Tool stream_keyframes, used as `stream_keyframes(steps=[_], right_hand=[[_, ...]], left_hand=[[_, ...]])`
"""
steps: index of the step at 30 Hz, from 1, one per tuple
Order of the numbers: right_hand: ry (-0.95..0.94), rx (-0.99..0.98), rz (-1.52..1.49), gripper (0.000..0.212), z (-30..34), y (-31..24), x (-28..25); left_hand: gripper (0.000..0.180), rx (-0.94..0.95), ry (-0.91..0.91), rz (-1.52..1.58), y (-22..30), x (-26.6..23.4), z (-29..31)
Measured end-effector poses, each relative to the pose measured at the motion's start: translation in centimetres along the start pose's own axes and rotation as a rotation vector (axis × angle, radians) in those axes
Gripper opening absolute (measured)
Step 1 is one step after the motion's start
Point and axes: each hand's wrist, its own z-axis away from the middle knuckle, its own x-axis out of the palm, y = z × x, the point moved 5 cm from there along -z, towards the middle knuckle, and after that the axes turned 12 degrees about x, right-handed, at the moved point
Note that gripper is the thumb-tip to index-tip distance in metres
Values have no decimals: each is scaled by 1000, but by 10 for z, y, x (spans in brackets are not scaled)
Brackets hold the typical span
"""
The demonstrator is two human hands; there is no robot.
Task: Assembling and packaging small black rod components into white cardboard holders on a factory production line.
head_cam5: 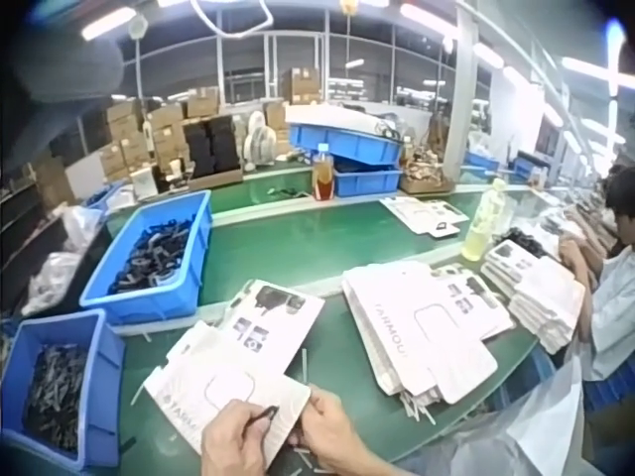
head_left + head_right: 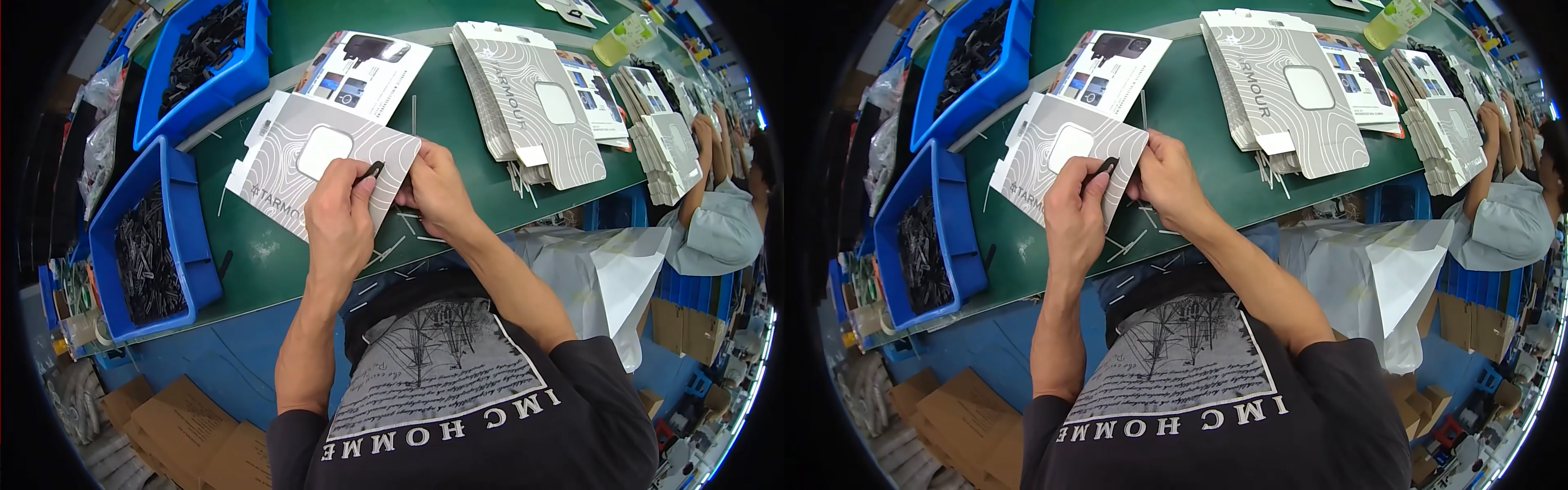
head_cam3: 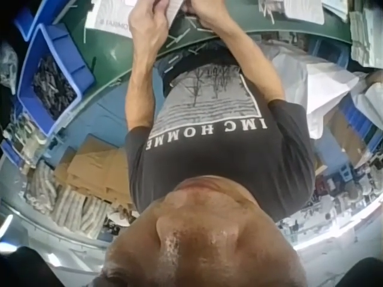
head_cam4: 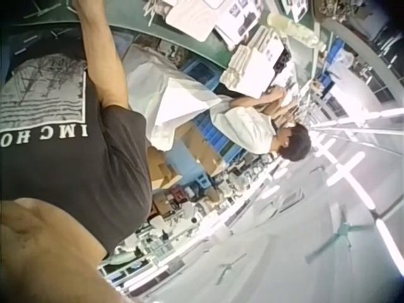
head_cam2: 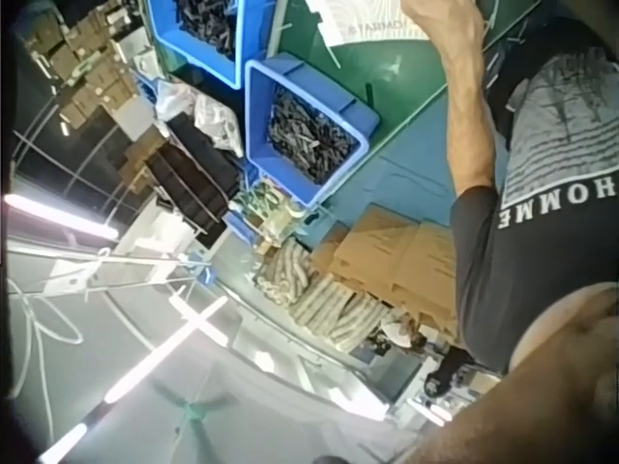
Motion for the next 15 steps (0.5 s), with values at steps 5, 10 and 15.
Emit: stream_keyframes(steps=[5,10,15], right_hand=[[-24,-76,145,20,6,1,2],[37,-147,215,20,9,-1,3],[54,7,246,18,6,-6,-2]], left_hand=[[14,73,68,-140,5,-3,2],[14,-18,-6,-28,2,-3,2],[18,113,22,-101,4,-7,2]])
